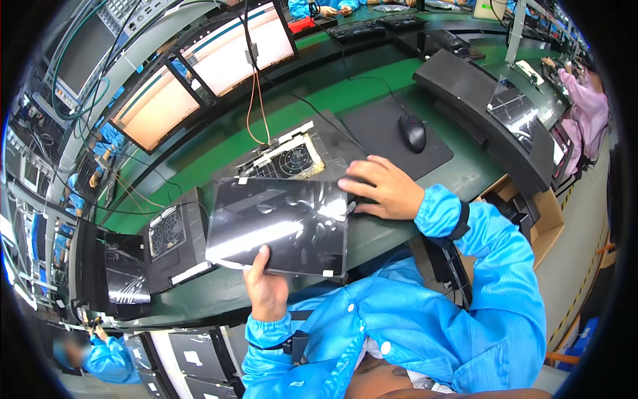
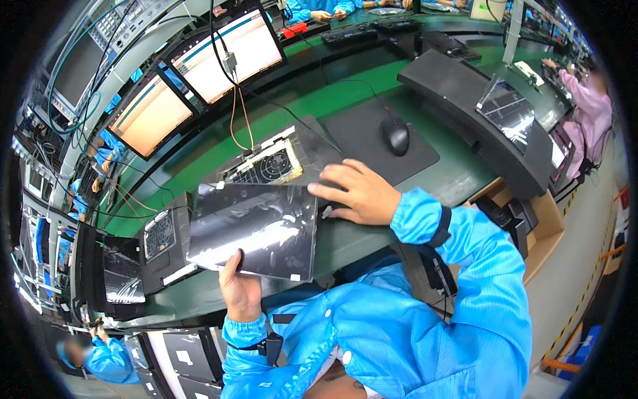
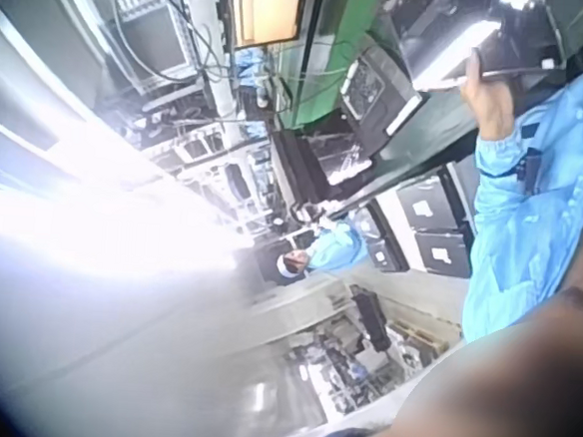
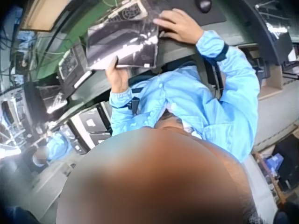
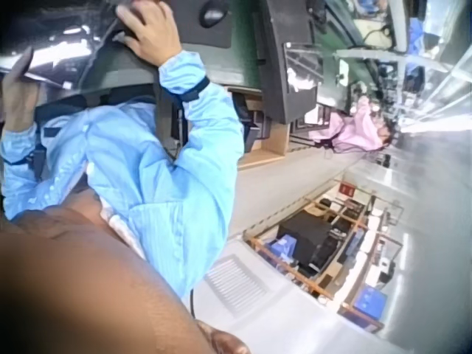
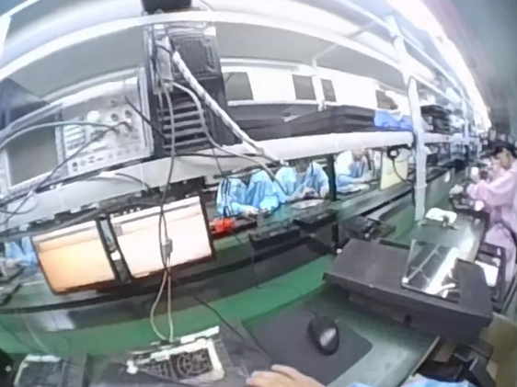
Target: Assembling and inspecting electronic tablet components on a factory production line.
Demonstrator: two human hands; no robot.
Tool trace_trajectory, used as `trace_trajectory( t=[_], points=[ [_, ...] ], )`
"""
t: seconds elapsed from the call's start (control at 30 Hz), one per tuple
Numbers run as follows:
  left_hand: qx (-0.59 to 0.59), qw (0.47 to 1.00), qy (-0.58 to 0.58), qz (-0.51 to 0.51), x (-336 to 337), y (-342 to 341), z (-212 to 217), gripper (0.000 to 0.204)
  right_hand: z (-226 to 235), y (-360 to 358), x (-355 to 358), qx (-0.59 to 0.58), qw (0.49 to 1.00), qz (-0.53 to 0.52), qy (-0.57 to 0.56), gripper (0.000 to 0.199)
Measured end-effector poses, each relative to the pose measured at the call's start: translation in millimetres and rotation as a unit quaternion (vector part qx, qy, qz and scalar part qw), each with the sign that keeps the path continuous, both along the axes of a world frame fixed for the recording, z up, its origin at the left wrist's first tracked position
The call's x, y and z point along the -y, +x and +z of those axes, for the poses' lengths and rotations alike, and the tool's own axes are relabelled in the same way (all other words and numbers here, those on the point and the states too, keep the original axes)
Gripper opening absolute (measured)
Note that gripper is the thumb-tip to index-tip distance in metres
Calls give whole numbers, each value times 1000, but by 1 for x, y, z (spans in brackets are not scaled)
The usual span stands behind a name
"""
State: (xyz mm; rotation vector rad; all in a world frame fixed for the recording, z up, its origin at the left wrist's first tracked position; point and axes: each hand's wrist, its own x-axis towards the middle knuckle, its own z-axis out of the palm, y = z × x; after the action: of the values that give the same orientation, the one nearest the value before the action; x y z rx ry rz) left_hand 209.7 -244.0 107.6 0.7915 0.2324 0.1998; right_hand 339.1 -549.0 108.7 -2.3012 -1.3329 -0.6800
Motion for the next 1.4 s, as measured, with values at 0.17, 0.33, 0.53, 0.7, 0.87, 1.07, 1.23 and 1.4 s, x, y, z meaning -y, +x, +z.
trace_trajectory(
  t=[0.17,0.33,0.53,0.7,0.87,1.07,1.23,1.4],
  points=[
    [15,995,68,68,-29,-27,-13,35,-21,26,-5,65,994,68,-51,41],
    [30,993,-116,10,-52,-21,-13,33,-5,-6,-12,-157,984,42,67,33],
    [71,983,-166,-15,-52,-14,-22,37,21,-43,-72,-451,849,151,229,30],
    [58,985,-165,-11,-48,-12,-19,37,25,-51,-82,-383,881,78,264,22],
    [66,986,-153,-2,-47,-14,-22,40,21,-52,-80,-348,903,60,245,22],
    [45,997,-64,15,-35,-11,-18,39,32,-38,-66,-288,948,77,112,20],
    [-30,996,-75,-39,-8,18,-14,35,51,-10,-34,-282,957,54,45,24],
    [24,993,-112,-42,48,84,-22,29,55,21,-9,-31,998,-60,-10,48]
  ],
)
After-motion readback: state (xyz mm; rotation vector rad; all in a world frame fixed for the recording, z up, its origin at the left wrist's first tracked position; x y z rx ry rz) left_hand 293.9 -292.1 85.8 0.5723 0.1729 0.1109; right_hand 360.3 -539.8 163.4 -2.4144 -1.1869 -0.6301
